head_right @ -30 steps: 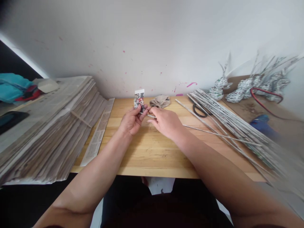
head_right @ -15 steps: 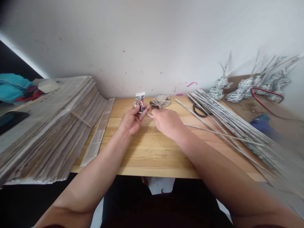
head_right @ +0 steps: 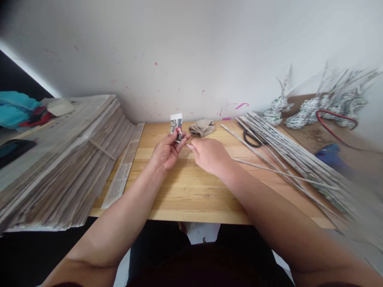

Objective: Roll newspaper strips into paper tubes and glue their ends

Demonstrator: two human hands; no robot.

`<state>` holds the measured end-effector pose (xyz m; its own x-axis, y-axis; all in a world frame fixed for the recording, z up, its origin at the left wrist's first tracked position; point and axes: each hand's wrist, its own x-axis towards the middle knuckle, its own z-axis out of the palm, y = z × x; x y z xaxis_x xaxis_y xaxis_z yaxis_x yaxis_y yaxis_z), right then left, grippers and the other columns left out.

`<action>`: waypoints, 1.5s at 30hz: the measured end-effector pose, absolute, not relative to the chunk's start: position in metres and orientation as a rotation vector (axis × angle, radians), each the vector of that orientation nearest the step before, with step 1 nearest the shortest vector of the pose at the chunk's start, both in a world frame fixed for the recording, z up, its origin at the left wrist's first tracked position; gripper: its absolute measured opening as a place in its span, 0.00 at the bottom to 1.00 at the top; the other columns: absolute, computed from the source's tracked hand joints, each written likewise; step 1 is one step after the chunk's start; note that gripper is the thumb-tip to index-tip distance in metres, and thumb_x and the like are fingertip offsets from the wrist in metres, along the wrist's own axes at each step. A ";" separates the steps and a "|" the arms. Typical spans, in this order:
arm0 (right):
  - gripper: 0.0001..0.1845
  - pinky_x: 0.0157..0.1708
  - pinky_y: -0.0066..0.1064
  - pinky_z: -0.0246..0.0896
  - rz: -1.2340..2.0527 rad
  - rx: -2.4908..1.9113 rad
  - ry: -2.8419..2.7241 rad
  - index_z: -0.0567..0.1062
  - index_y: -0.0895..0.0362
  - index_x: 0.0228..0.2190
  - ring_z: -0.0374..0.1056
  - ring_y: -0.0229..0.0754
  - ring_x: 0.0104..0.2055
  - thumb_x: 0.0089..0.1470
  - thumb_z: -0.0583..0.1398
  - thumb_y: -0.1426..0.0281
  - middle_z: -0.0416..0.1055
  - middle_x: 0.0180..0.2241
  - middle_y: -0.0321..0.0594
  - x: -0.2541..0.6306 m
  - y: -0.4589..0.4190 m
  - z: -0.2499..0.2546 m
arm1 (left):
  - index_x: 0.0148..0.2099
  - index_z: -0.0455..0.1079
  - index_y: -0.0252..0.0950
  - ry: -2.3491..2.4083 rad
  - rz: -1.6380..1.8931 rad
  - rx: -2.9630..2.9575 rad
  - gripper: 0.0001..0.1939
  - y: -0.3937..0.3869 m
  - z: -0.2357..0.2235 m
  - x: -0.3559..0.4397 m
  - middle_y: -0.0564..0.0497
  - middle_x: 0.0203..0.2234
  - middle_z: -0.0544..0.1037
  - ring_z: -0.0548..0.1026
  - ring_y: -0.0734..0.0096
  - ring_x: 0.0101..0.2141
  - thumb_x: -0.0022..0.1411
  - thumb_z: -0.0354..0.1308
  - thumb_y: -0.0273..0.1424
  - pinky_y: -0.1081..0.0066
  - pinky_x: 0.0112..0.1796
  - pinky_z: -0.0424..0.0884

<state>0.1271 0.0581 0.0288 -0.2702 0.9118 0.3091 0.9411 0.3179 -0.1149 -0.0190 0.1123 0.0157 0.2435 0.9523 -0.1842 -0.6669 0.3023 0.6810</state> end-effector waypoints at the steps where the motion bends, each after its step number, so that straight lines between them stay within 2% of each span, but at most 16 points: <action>1: 0.17 0.28 0.33 0.46 -0.123 -1.652 -2.260 0.73 0.57 0.33 0.66 0.43 0.28 0.65 0.49 0.63 0.74 0.28 0.43 0.127 0.058 0.028 | 0.37 0.73 0.29 0.651 1.179 0.530 0.05 0.112 0.016 -0.019 0.45 0.32 0.81 0.80 0.65 0.43 0.63 0.57 0.23 0.69 0.48 0.75; 5: 0.12 0.30 0.32 0.48 -0.168 -1.552 -2.179 0.73 0.56 0.36 0.68 0.43 0.32 0.62 0.55 0.62 0.75 0.32 0.42 0.128 0.057 0.027 | 0.36 0.73 0.29 0.644 1.199 0.518 0.05 0.113 0.016 -0.019 0.46 0.30 0.81 0.81 0.67 0.40 0.64 0.56 0.22 0.71 0.47 0.75; 9: 0.16 0.29 0.32 0.48 -0.154 -1.608 -2.197 0.73 0.57 0.30 0.67 0.43 0.29 0.64 0.51 0.63 0.74 0.28 0.43 0.128 0.058 0.030 | 0.35 0.73 0.29 0.647 1.206 0.517 0.06 0.114 0.016 -0.020 0.46 0.30 0.81 0.81 0.67 0.39 0.64 0.56 0.22 0.70 0.46 0.76; 12: 0.17 0.27 0.32 0.46 -0.096 -1.675 -2.206 0.73 0.58 0.31 0.66 0.43 0.27 0.65 0.49 0.64 0.74 0.27 0.43 0.127 0.058 0.030 | 0.34 0.72 0.29 0.653 1.203 0.518 0.05 0.114 0.016 -0.020 0.45 0.31 0.81 0.81 0.67 0.40 0.63 0.56 0.22 0.70 0.47 0.75; 17: 0.12 0.32 0.32 0.50 -0.124 -1.540 -2.177 0.73 0.58 0.37 0.68 0.44 0.34 0.62 0.54 0.64 0.76 0.34 0.45 0.127 0.060 0.027 | 0.33 0.72 0.29 0.652 1.207 0.498 0.07 0.114 0.016 -0.020 0.46 0.30 0.80 0.81 0.68 0.38 0.64 0.55 0.22 0.71 0.46 0.75; 21: 0.17 0.33 0.33 0.50 -0.101 -1.595 -2.217 0.73 0.58 0.29 0.68 0.43 0.31 0.64 0.51 0.65 0.74 0.28 0.45 0.128 0.061 0.030 | 0.34 0.72 0.29 0.627 1.192 0.500 0.06 0.114 0.016 -0.020 0.46 0.30 0.80 0.81 0.69 0.38 0.64 0.56 0.22 0.72 0.46 0.76; 25: 0.18 0.30 0.32 0.48 0.052 -1.625 -2.211 0.74 0.58 0.29 0.67 0.41 0.26 0.65 0.50 0.64 0.75 0.26 0.42 0.129 0.059 0.030 | 0.33 0.72 0.28 0.640 1.194 0.513 0.06 0.113 0.016 -0.020 0.46 0.31 0.80 0.81 0.69 0.38 0.64 0.56 0.22 0.71 0.47 0.75; 30: 0.12 0.32 0.32 0.49 -0.131 -1.508 -2.178 0.74 0.58 0.35 0.66 0.41 0.28 0.61 0.57 0.62 0.76 0.28 0.42 0.129 0.060 0.028 | 0.33 0.72 0.28 0.647 1.215 0.525 0.08 0.113 0.018 -0.020 0.47 0.30 0.80 0.81 0.71 0.35 0.65 0.54 0.22 0.72 0.46 0.75; 35: 0.17 0.32 0.34 0.47 -0.177 -1.600 -2.272 0.72 0.58 0.28 0.64 0.41 0.25 0.64 0.51 0.65 0.73 0.24 0.42 0.128 0.061 0.031 | 0.34 0.72 0.29 0.648 1.214 0.518 0.06 0.113 0.017 -0.020 0.46 0.31 0.80 0.81 0.67 0.39 0.64 0.56 0.22 0.69 0.48 0.75; 38: 0.16 0.31 0.33 0.47 -0.103 -1.635 -2.268 0.72 0.59 0.31 0.65 0.42 0.27 0.65 0.50 0.67 0.74 0.27 0.44 0.128 0.060 0.030 | 0.34 0.71 0.29 0.647 1.205 0.520 0.05 0.113 0.016 -0.020 0.46 0.31 0.80 0.81 0.68 0.37 0.64 0.56 0.23 0.69 0.47 0.75; 42: 0.11 0.33 0.32 0.51 -0.108 -1.519 -2.184 0.72 0.59 0.36 0.67 0.45 0.35 0.63 0.53 0.65 0.74 0.35 0.47 0.128 0.059 0.027 | 0.33 0.70 0.29 0.629 1.214 0.503 0.07 0.113 0.015 -0.019 0.47 0.29 0.80 0.81 0.72 0.32 0.64 0.55 0.22 0.72 0.43 0.77; 45: 0.13 0.32 0.32 0.52 -0.030 -1.551 -2.154 0.72 0.58 0.33 0.67 0.44 0.34 0.64 0.51 0.67 0.73 0.33 0.45 0.129 0.059 0.027 | 0.33 0.70 0.29 0.608 1.201 0.504 0.07 0.113 0.015 -0.019 0.47 0.29 0.80 0.81 0.71 0.32 0.65 0.54 0.23 0.72 0.42 0.77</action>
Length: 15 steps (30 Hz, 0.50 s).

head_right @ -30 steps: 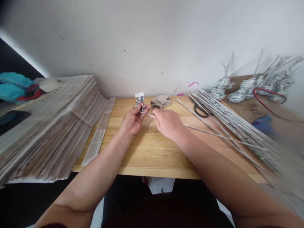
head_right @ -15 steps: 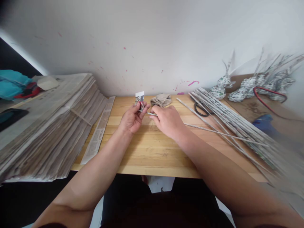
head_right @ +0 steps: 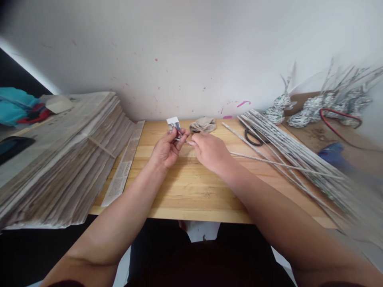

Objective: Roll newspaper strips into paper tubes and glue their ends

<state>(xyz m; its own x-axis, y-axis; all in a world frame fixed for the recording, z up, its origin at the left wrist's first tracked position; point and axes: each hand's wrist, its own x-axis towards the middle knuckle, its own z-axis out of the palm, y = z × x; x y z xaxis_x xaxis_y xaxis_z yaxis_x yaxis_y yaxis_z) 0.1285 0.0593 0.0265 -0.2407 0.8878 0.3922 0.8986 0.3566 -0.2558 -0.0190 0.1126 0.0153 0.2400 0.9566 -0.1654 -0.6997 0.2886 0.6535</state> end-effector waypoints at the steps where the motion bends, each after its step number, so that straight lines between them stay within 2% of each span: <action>1: 0.14 0.32 0.32 0.51 0.008 -1.577 -2.153 0.71 0.58 0.32 0.67 0.44 0.33 0.64 0.50 0.67 0.74 0.31 0.44 0.129 0.059 0.027 | 0.33 0.70 0.29 0.607 1.193 0.507 0.07 0.112 0.015 -0.019 0.47 0.29 0.80 0.81 0.71 0.33 0.65 0.54 0.23 0.72 0.42 0.77; 3: 0.14 0.30 0.32 0.51 0.054 -1.602 -2.156 0.71 0.57 0.32 0.67 0.43 0.31 0.64 0.49 0.67 0.74 0.30 0.43 0.129 0.059 0.026 | 0.32 0.70 0.30 0.615 1.185 0.510 0.07 0.113 0.015 -0.019 0.47 0.29 0.80 0.81 0.70 0.33 0.65 0.55 0.23 0.71 0.43 0.77; 7: 0.10 0.30 0.31 0.51 -0.009 -1.542 -2.144 0.71 0.57 0.38 0.68 0.43 0.32 0.61 0.55 0.63 0.76 0.34 0.43 0.129 0.058 0.026 | 0.32 0.70 0.30 0.644 1.216 0.482 0.07 0.114 0.015 -0.019 0.47 0.28 0.80 0.81 0.69 0.36 0.64 0.55 0.23 0.70 0.45 0.76; 11: 0.13 0.29 0.32 0.49 -0.065 -1.582 -2.183 0.71 0.57 0.32 0.67 0.43 0.30 0.64 0.51 0.64 0.74 0.29 0.42 0.129 0.058 0.028 | 0.31 0.70 0.29 0.655 1.212 0.479 0.09 0.115 0.016 -0.020 0.45 0.30 0.80 0.81 0.65 0.41 0.65 0.55 0.23 0.67 0.48 0.75; 15: 0.15 0.29 0.32 0.49 0.053 -1.629 -2.202 0.71 0.57 0.31 0.67 0.43 0.29 0.64 0.49 0.66 0.74 0.28 0.42 0.129 0.058 0.028 | 0.31 0.71 0.29 0.645 1.202 0.498 0.09 0.114 0.016 -0.020 0.46 0.29 0.80 0.81 0.68 0.36 0.65 0.54 0.23 0.69 0.46 0.76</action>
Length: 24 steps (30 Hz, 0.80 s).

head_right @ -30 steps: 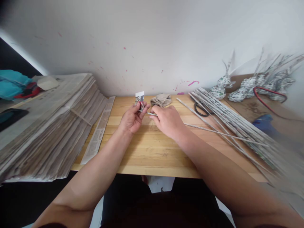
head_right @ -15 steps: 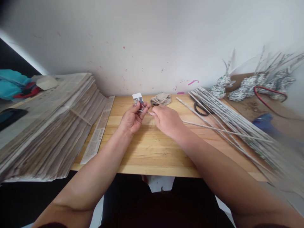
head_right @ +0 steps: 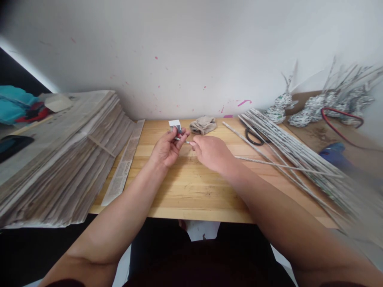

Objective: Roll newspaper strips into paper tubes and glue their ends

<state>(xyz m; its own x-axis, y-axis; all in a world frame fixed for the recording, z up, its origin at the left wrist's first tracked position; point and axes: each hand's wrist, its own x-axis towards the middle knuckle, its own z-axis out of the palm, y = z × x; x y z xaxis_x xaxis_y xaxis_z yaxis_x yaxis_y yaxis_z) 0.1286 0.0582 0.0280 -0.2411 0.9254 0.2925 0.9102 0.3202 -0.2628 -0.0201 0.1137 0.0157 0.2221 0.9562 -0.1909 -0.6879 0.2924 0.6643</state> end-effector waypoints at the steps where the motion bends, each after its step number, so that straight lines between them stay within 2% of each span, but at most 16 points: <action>1: 0.14 0.30 0.32 0.50 0.073 -1.615 -2.187 0.72 0.57 0.32 0.67 0.43 0.30 0.64 0.50 0.66 0.74 0.29 0.42 0.128 0.058 0.027 | 0.31 0.71 0.29 0.644 1.203 0.500 0.09 0.114 0.016 -0.020 0.46 0.29 0.80 0.81 0.68 0.35 0.65 0.54 0.23 0.70 0.46 0.76; 5: 0.10 0.32 0.32 0.52 0.015 -1.552 -2.127 0.72 0.58 0.36 0.68 0.43 0.33 0.62 0.54 0.66 0.74 0.34 0.44 0.127 0.058 0.025 | 0.31 0.70 0.30 0.652 1.216 0.486 0.09 0.114 0.016 -0.020 0.46 0.29 0.80 0.81 0.66 0.40 0.65 0.54 0.23 0.68 0.48 0.75; 11: 0.17 0.31 0.32 0.52 0.238 -1.594 -2.167 0.73 0.57 0.29 0.67 0.41 0.29 0.64 0.49 0.67 0.75 0.28 0.41 0.127 0.058 0.028 | 0.32 0.70 0.30 0.641 1.187 0.489 0.09 0.114 0.016 -0.021 0.45 0.30 0.80 0.81 0.66 0.40 0.65 0.54 0.25 0.70 0.47 0.76; 16: 0.12 0.28 0.31 0.49 0.013 -1.600 -2.118 0.73 0.56 0.37 0.66 0.41 0.27 0.61 0.55 0.62 0.75 0.29 0.41 0.127 0.056 0.026 | 0.33 0.70 0.30 0.678 1.223 0.466 0.08 0.114 0.017 -0.020 0.45 0.30 0.80 0.80 0.64 0.42 0.65 0.54 0.25 0.67 0.48 0.75; 20: 0.14 0.28 0.32 0.48 -0.039 -1.617 -2.155 0.72 0.56 0.32 0.65 0.42 0.28 0.64 0.51 0.64 0.74 0.29 0.42 0.127 0.057 0.026 | 0.33 0.70 0.30 0.680 1.216 0.472 0.08 0.114 0.018 -0.021 0.45 0.30 0.80 0.80 0.64 0.42 0.65 0.55 0.25 0.68 0.48 0.75; 24: 0.17 0.30 0.32 0.49 0.078 -1.629 -2.182 0.73 0.57 0.32 0.67 0.43 0.30 0.65 0.48 0.65 0.75 0.30 0.43 0.128 0.058 0.027 | 0.34 0.71 0.29 0.678 1.216 0.499 0.05 0.113 0.018 -0.021 0.45 0.31 0.80 0.81 0.65 0.40 0.63 0.57 0.24 0.68 0.47 0.75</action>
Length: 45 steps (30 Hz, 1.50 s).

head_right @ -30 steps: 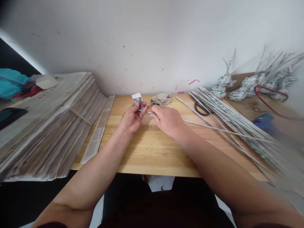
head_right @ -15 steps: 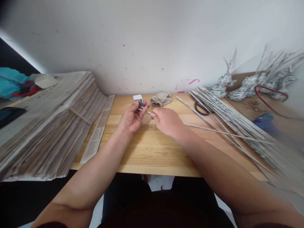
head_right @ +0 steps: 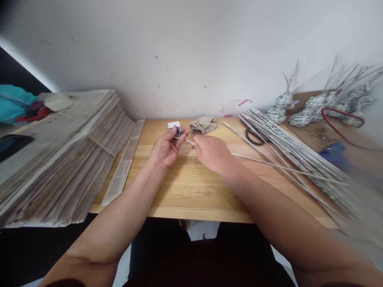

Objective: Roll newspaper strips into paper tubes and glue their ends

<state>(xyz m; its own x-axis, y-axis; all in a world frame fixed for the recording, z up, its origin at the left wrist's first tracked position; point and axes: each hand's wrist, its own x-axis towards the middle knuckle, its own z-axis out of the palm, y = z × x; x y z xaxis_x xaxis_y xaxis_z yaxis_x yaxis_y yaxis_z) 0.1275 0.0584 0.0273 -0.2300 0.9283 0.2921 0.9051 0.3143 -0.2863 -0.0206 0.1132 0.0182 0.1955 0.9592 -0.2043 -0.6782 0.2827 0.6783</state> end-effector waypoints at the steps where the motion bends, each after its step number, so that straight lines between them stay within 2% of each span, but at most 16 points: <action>1: 0.17 0.30 0.32 0.50 0.093 -1.618 -2.182 0.73 0.57 0.32 0.67 0.43 0.30 0.65 0.48 0.65 0.75 0.30 0.43 0.128 0.058 0.027 | 0.34 0.71 0.29 0.679 1.220 0.502 0.04 0.113 0.018 -0.021 0.45 0.31 0.80 0.81 0.66 0.40 0.63 0.58 0.23 0.69 0.47 0.75; 6: 0.10 0.31 0.31 0.50 -0.007 -1.546 -2.122 0.72 0.56 0.37 0.66 0.43 0.33 0.62 0.54 0.64 0.73 0.34 0.43 0.128 0.058 0.025 | 0.33 0.70 0.30 0.680 1.240 0.494 0.05 0.115 0.016 -0.020 0.46 0.30 0.80 0.81 0.67 0.38 0.64 0.56 0.23 0.70 0.46 0.76; 12: 0.16 0.30 0.33 0.48 -0.007 -1.646 -2.202 0.72 0.57 0.32 0.65 0.43 0.31 0.65 0.48 0.66 0.73 0.31 0.44 0.127 0.059 0.026 | 0.35 0.69 0.30 0.678 1.230 0.522 0.05 0.115 0.015 -0.020 0.45 0.29 0.80 0.81 0.64 0.39 0.64 0.55 0.24 0.68 0.46 0.76; 17: 0.16 0.30 0.33 0.50 0.052 -1.619 -2.151 0.73 0.57 0.32 0.66 0.43 0.30 0.64 0.49 0.65 0.73 0.29 0.43 0.125 0.057 0.029 | 0.35 0.69 0.31 0.694 1.247 0.524 0.04 0.114 0.017 -0.020 0.45 0.31 0.80 0.80 0.64 0.42 0.64 0.56 0.25 0.68 0.47 0.75; 19: 0.16 0.31 0.32 0.52 0.181 -1.601 -2.103 0.74 0.57 0.31 0.66 0.41 0.29 0.64 0.49 0.66 0.73 0.27 0.40 0.125 0.057 0.031 | 0.35 0.69 0.31 0.684 1.236 0.523 0.04 0.113 0.018 -0.020 0.45 0.31 0.80 0.80 0.64 0.42 0.63 0.56 0.25 0.68 0.47 0.75; 23: 0.21 0.29 0.30 0.55 0.690 -1.601 -1.978 0.75 0.57 0.26 0.66 0.39 0.25 0.63 0.49 0.64 0.71 0.21 0.38 0.129 0.060 0.035 | 0.34 0.69 0.30 0.669 1.194 0.539 0.04 0.111 0.020 -0.020 0.45 0.31 0.80 0.80 0.64 0.42 0.63 0.57 0.25 0.70 0.46 0.76; 25: 0.20 0.27 0.30 0.54 0.776 -1.611 -1.934 0.75 0.57 0.27 0.65 0.39 0.23 0.63 0.50 0.62 0.69 0.20 0.37 0.130 0.060 0.034 | 0.34 0.69 0.30 0.669 1.192 0.544 0.05 0.111 0.019 -0.020 0.45 0.30 0.80 0.81 0.65 0.41 0.64 0.56 0.25 0.70 0.45 0.76; 29: 0.09 0.30 0.30 0.53 0.297 -1.515 -1.993 0.74 0.56 0.34 0.66 0.40 0.29 0.57 0.59 0.64 0.74 0.29 0.39 0.128 0.058 0.028 | 0.34 0.69 0.30 0.690 1.214 0.502 0.04 0.113 0.018 -0.020 0.45 0.31 0.80 0.80 0.65 0.41 0.64 0.56 0.25 0.69 0.47 0.76; 32: 0.09 0.30 0.30 0.51 0.081 -1.483 -2.068 0.72 0.56 0.30 0.64 0.40 0.29 0.59 0.56 0.66 0.72 0.29 0.40 0.125 0.057 0.025 | 0.34 0.70 0.30 0.677 1.215 0.484 0.03 0.114 0.017 -0.020 0.45 0.31 0.80 0.80 0.64 0.42 0.62 0.58 0.25 0.67 0.48 0.75; 35: 0.14 0.29 0.31 0.49 0.035 -1.521 -2.090 0.71 0.56 0.27 0.62 0.39 0.27 0.62 0.52 0.66 0.70 0.26 0.39 0.126 0.058 0.025 | 0.35 0.72 0.30 0.640 1.206 0.528 0.01 0.113 0.016 -0.020 0.46 0.31 0.81 0.80 0.64 0.43 0.59 0.60 0.22 0.68 0.49 0.74; 40: 0.11 0.28 0.30 0.48 0.071 -1.513 -2.036 0.71 0.56 0.28 0.60 0.38 0.24 0.60 0.54 0.67 0.70 0.25 0.38 0.130 0.060 0.027 | 0.36 0.73 0.28 0.580 1.175 0.614 0.08 0.110 0.018 -0.020 0.46 0.34 0.81 0.80 0.64 0.44 0.56 0.57 0.14 0.69 0.50 0.73; 45: 0.14 0.27 0.30 0.47 0.131 -1.545 -2.050 0.72 0.57 0.26 0.60 0.38 0.23 0.61 0.53 0.67 0.69 0.22 0.37 0.131 0.060 0.028 | 0.36 0.73 0.28 0.563 1.154 0.625 0.06 0.109 0.020 -0.021 0.44 0.36 0.81 0.78 0.62 0.47 0.58 0.57 0.16 0.69 0.51 0.73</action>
<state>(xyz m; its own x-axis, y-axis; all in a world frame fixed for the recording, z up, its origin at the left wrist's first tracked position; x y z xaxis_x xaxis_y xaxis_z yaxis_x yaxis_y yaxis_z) 0.1313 0.0597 0.0284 -0.1764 0.9102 0.3748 0.8549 0.3303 -0.4000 -0.0211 0.1086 0.0204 0.3063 0.9480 -0.0869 -0.6523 0.2755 0.7062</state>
